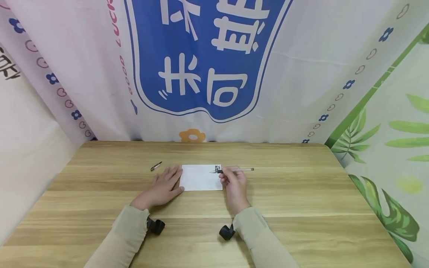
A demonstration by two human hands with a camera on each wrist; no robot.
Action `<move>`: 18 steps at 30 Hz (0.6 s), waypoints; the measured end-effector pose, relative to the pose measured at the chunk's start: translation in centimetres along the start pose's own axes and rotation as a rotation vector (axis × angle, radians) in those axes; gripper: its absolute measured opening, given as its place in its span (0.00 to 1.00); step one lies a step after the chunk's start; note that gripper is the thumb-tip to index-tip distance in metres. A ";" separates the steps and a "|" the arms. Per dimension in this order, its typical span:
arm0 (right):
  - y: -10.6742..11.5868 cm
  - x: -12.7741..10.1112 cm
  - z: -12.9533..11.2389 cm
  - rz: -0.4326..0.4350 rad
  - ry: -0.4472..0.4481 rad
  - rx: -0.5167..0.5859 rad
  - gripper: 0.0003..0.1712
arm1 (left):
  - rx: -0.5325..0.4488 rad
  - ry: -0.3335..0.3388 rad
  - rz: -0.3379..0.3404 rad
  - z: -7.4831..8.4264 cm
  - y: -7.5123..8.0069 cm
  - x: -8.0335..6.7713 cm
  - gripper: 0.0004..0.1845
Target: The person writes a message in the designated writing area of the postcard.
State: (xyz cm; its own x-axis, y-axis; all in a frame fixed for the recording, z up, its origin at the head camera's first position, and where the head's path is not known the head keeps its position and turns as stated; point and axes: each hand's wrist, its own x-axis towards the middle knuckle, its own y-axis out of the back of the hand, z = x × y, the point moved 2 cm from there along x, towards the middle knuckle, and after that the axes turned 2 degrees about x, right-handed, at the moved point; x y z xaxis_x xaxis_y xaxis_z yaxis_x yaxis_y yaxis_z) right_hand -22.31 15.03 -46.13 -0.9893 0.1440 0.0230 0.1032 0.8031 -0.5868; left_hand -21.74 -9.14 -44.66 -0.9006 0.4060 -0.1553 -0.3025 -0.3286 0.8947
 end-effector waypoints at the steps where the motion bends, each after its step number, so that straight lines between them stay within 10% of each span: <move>1: 0.0 0.0 0.1 -0.004 0.007 -0.014 0.06 | 0.004 0.002 -0.004 0.0 0.0 0.0 0.38; 18: -2.0 0.3 0.9 -0.081 0.024 -0.291 0.14 | -0.001 0.006 -0.013 -0.1 -0.4 0.1 0.37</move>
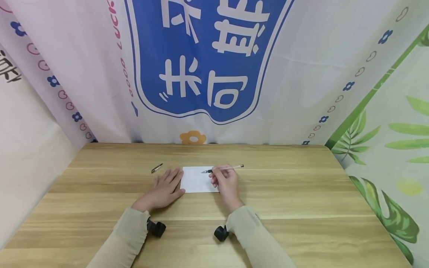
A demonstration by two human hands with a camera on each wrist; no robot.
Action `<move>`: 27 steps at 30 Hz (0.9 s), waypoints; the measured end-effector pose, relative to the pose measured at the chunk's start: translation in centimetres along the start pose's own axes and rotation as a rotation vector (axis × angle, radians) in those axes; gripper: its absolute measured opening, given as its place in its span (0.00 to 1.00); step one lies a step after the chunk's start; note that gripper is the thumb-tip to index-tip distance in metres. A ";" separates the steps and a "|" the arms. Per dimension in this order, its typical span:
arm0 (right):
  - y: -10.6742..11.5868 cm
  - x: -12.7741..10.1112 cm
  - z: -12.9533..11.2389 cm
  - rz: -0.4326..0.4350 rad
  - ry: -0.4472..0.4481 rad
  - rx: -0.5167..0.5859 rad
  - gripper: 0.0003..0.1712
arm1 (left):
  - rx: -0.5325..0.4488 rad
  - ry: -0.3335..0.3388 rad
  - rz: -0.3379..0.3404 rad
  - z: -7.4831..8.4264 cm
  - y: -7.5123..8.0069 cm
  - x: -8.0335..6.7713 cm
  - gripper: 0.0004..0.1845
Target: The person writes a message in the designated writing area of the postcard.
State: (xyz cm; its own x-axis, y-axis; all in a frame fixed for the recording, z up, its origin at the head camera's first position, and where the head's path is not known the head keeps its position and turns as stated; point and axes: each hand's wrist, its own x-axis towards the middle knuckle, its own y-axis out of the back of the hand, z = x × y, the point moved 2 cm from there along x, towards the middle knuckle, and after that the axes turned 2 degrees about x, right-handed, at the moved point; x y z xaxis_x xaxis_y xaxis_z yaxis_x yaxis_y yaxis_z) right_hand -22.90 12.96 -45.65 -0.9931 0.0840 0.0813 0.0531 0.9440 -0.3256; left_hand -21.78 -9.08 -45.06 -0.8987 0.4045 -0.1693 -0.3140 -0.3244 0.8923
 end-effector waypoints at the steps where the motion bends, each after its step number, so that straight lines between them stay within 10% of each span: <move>1: -0.2 0.1 0.0 0.004 0.001 -0.004 0.14 | 0.005 -0.001 0.001 0.1 0.1 0.0 0.37; 27: -4.0 3.1 1.8 0.044 0.061 -0.070 0.09 | 0.011 -0.002 0.010 0.0 0.1 0.1 0.37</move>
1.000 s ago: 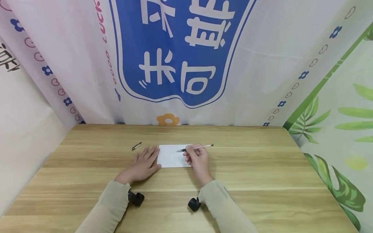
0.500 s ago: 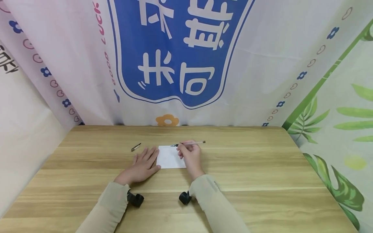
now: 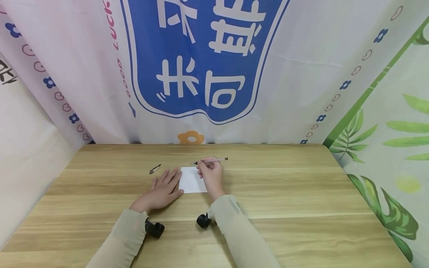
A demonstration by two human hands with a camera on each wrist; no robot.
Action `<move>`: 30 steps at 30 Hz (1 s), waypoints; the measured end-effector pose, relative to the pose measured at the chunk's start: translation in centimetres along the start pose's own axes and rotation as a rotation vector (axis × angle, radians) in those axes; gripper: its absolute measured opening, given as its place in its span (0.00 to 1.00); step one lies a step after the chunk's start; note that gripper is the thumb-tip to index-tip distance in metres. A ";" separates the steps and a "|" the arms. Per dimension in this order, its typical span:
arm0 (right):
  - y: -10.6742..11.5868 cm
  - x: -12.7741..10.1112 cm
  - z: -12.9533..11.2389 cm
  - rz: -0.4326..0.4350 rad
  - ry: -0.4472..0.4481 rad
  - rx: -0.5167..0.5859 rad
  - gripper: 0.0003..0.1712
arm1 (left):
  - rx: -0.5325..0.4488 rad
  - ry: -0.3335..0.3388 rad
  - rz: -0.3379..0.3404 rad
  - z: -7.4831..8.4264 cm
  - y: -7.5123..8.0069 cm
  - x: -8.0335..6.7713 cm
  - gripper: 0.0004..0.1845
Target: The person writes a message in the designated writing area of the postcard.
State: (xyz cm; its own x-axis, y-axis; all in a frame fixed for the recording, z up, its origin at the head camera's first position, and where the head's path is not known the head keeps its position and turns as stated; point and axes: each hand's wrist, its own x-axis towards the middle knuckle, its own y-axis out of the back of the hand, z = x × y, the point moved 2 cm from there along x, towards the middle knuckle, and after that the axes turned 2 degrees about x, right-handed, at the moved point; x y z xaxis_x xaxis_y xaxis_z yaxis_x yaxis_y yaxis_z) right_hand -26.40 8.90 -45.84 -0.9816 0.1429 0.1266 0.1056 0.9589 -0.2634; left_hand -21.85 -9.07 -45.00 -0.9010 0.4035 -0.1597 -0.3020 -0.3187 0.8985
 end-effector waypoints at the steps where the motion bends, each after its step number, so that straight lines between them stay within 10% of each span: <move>1: -0.1 0.0 0.1 -0.002 0.001 0.001 0.10 | 0.005 0.002 -0.002 0.0 0.0 0.0 0.37; 30: -0.7 -0.6 -1.4 -0.103 0.021 -0.164 0.05 | -0.020 -0.008 0.005 0.0 0.1 0.1 0.37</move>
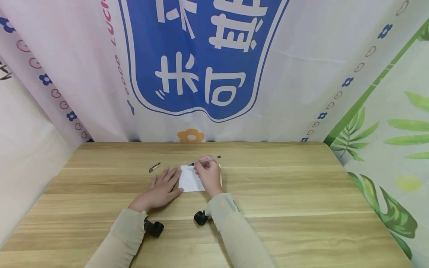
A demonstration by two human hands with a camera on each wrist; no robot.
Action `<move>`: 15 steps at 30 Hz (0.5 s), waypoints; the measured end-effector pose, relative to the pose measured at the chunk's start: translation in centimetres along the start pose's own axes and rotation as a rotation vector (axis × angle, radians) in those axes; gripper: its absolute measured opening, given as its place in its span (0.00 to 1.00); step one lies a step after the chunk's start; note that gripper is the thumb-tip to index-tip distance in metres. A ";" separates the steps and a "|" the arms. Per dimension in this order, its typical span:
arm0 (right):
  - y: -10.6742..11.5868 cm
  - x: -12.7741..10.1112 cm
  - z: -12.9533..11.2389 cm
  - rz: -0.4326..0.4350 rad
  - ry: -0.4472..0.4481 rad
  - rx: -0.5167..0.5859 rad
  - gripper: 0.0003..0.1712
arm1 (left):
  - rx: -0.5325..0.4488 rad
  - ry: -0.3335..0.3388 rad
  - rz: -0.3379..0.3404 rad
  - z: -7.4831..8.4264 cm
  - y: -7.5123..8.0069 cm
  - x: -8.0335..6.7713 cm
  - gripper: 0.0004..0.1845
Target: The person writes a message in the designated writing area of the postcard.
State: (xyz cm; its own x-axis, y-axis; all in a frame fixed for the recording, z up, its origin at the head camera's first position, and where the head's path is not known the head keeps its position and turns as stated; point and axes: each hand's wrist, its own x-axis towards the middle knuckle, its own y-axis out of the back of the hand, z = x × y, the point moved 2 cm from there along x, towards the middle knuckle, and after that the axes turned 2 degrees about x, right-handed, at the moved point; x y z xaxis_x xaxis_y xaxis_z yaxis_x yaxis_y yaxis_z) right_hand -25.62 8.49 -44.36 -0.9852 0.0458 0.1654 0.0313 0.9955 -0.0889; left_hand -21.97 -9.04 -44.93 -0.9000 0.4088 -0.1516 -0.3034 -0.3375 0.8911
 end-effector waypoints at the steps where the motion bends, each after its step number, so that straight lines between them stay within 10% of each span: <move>1: -0.1 0.0 0.0 0.001 0.003 -0.003 0.05 | -0.001 0.000 0.003 0.0 0.1 0.0 0.37; 15: -0.1 1.0 2.9 0.005 0.037 -0.101 0.04 | -0.015 -0.013 0.004 -0.5 0.0 0.1 0.34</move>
State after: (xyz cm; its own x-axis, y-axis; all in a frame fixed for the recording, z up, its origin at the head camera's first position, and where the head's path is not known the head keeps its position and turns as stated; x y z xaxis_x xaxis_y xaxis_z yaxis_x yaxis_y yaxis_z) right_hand -27.14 8.21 -47.02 -0.9781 0.0524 0.2013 0.0554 0.9984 0.0095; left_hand -22.22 -9.43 -45.11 -0.8971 0.4182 -0.1426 -0.3048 -0.3521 0.8849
